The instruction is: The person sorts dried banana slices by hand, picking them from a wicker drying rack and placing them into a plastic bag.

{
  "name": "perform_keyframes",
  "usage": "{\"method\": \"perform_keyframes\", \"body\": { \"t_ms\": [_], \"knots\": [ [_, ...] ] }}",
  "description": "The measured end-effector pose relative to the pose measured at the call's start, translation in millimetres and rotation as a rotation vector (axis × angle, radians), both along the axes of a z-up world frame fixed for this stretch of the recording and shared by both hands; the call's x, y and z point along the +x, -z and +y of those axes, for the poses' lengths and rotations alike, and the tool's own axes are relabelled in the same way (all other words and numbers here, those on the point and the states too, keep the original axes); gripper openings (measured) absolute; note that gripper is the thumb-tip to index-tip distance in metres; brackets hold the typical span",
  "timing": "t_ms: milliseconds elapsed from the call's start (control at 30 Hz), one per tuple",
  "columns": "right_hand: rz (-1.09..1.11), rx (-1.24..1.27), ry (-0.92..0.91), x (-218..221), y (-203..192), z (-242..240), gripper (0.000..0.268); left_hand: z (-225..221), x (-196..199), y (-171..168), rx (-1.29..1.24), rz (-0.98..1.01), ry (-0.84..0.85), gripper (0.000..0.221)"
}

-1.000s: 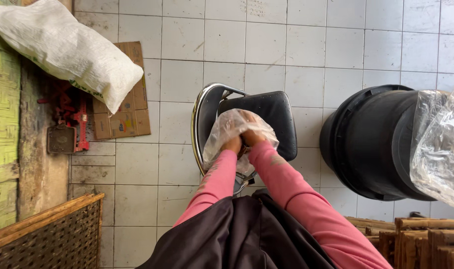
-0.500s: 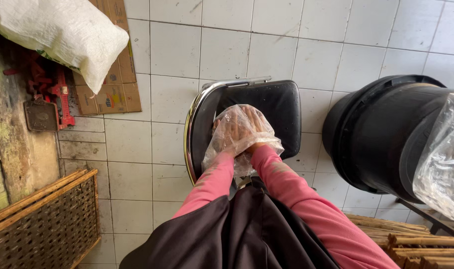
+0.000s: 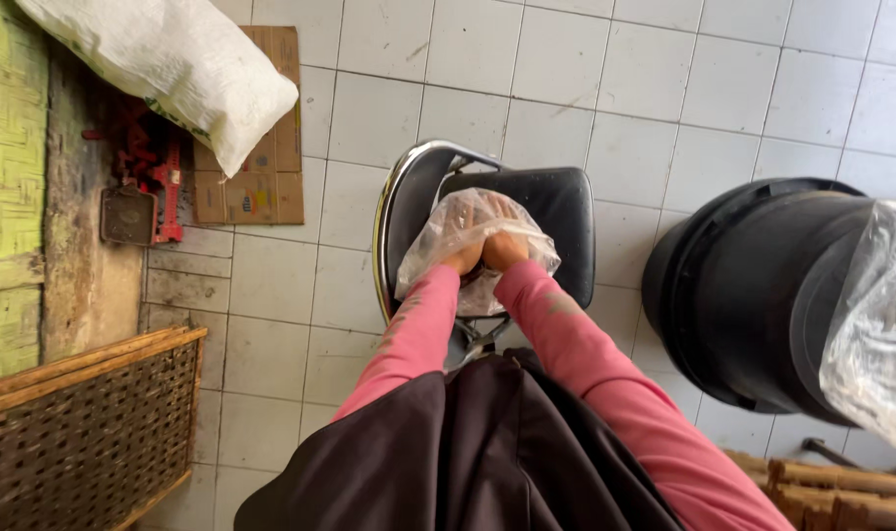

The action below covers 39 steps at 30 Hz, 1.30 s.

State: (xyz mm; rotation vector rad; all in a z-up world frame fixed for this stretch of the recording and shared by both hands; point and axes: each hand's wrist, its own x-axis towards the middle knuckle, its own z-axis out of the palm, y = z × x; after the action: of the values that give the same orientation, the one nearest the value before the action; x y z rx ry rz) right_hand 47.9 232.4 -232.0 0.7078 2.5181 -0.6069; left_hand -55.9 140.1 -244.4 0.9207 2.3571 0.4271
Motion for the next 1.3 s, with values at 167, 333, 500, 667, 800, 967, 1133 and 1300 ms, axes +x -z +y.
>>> {"method": "perform_keyframes", "body": {
  "t_ms": [167,333,500,667,800,967,1133,1300],
  "knots": [
    [0.251,0.198,-0.015,21,-26,-35,0.039,-32,26,-28,0.002,-0.023,0.057,0.075],
    [0.546,0.294,0.016,46,-24,-63,0.049,-54,59,-25,-0.099,-0.089,-0.002,0.080],
    [0.316,0.002,0.003,40,1,-47,0.043,-57,61,-4,0.116,0.147,0.035,0.086],
    [0.362,0.067,0.046,37,-11,-49,0.051,-50,46,-25,-0.099,-0.046,0.046,0.089],
    [0.312,0.122,0.102,25,-46,-41,0.075,-30,23,-81,-0.125,-0.164,-0.024,0.075],
    [0.141,0.005,0.104,-16,-79,12,0.064,12,-23,-166,-0.020,-0.124,0.121,0.048],
    [0.328,-0.022,-0.072,-30,-114,67,0.044,41,-73,-222,0.147,-0.228,0.027,0.038],
    [0.308,-0.111,-0.340,10,-156,6,0.053,4,-50,-225,-0.083,-0.081,0.596,0.044]
  ]
}}
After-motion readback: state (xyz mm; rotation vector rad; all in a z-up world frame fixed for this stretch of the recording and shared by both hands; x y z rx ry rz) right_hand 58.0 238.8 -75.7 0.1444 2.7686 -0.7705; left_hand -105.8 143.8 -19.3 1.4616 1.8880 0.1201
